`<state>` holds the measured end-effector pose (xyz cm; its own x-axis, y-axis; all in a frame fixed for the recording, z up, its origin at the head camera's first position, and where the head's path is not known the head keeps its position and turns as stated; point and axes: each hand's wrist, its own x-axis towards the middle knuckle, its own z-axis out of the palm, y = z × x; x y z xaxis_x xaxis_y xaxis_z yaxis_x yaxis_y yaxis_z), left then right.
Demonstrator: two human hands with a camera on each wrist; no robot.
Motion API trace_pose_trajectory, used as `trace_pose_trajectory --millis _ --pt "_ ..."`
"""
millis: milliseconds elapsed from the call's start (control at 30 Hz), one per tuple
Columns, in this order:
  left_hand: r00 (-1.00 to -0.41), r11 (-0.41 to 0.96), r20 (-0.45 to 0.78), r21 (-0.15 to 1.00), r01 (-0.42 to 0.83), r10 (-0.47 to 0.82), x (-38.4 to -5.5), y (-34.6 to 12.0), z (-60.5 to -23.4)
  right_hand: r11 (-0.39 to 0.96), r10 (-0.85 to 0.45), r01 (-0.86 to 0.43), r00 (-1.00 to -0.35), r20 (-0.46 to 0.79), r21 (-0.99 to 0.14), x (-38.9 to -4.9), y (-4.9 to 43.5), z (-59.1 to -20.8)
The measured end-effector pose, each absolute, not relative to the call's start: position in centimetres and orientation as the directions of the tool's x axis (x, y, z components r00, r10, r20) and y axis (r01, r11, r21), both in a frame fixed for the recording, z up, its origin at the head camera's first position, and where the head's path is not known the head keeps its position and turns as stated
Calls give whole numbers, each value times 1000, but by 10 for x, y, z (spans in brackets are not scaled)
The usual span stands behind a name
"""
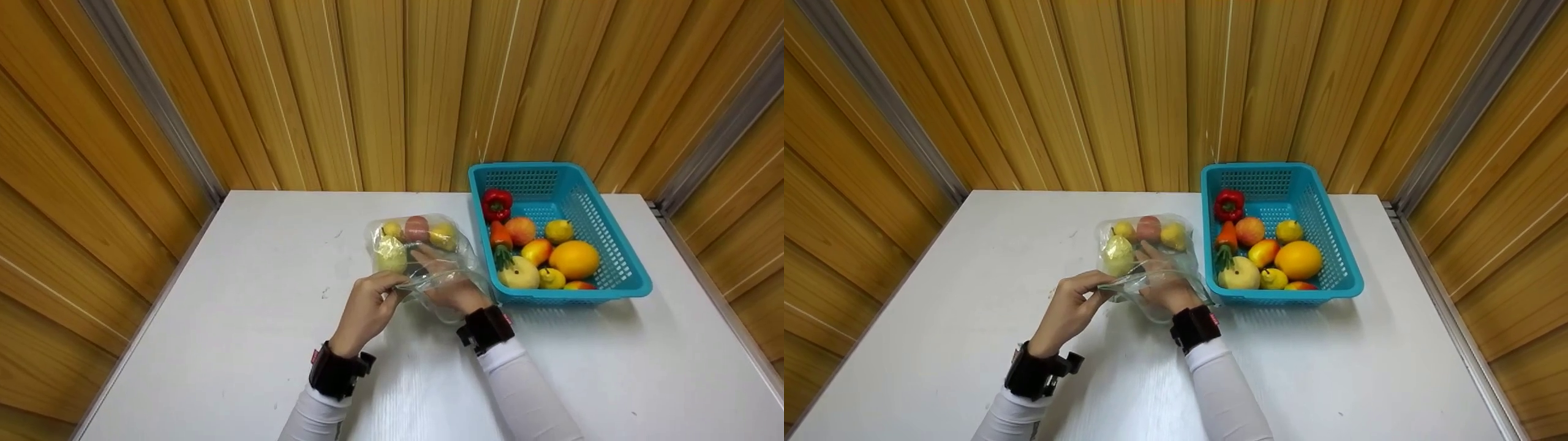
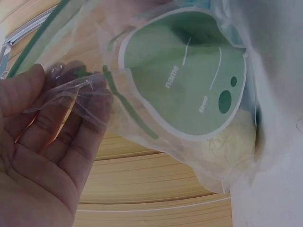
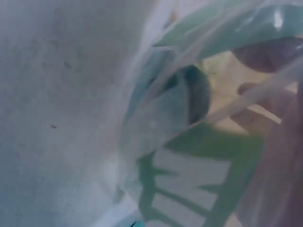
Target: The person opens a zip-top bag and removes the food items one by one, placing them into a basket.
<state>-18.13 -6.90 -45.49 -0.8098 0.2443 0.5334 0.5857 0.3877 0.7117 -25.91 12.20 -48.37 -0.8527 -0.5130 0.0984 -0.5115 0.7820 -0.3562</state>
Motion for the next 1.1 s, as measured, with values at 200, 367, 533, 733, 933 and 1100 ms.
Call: trace_pose_trajectory --millis 200,367,533,733,933,1100 --pt "-807 397 533 704 589 252 -182 -69 -456 775 -481 -478 -870 106 -414 -262 119 -495" --pt "-804 396 533 701 594 264 -182 -70 -456 715 -483 -503 -858 178 -485 -263 120 -501" --pt "-820 403 513 714 572 254 -182 -71 -455 694 -463 -543 -839 285 -473 -267 119 -502" --pt "-821 406 513 715 570 249 -183 -71 -454 721 -413 -507 -862 295 -472 -263 120 -505" --pt "-818 410 519 709 574 249 -183 -72 -455 802 -454 -464 -883 121 -377 -250 126 -497" --pt "-823 412 514 713 567 242 -183 -74 -453 858 -341 -254 -932 -124 -445 -236 131 -478"
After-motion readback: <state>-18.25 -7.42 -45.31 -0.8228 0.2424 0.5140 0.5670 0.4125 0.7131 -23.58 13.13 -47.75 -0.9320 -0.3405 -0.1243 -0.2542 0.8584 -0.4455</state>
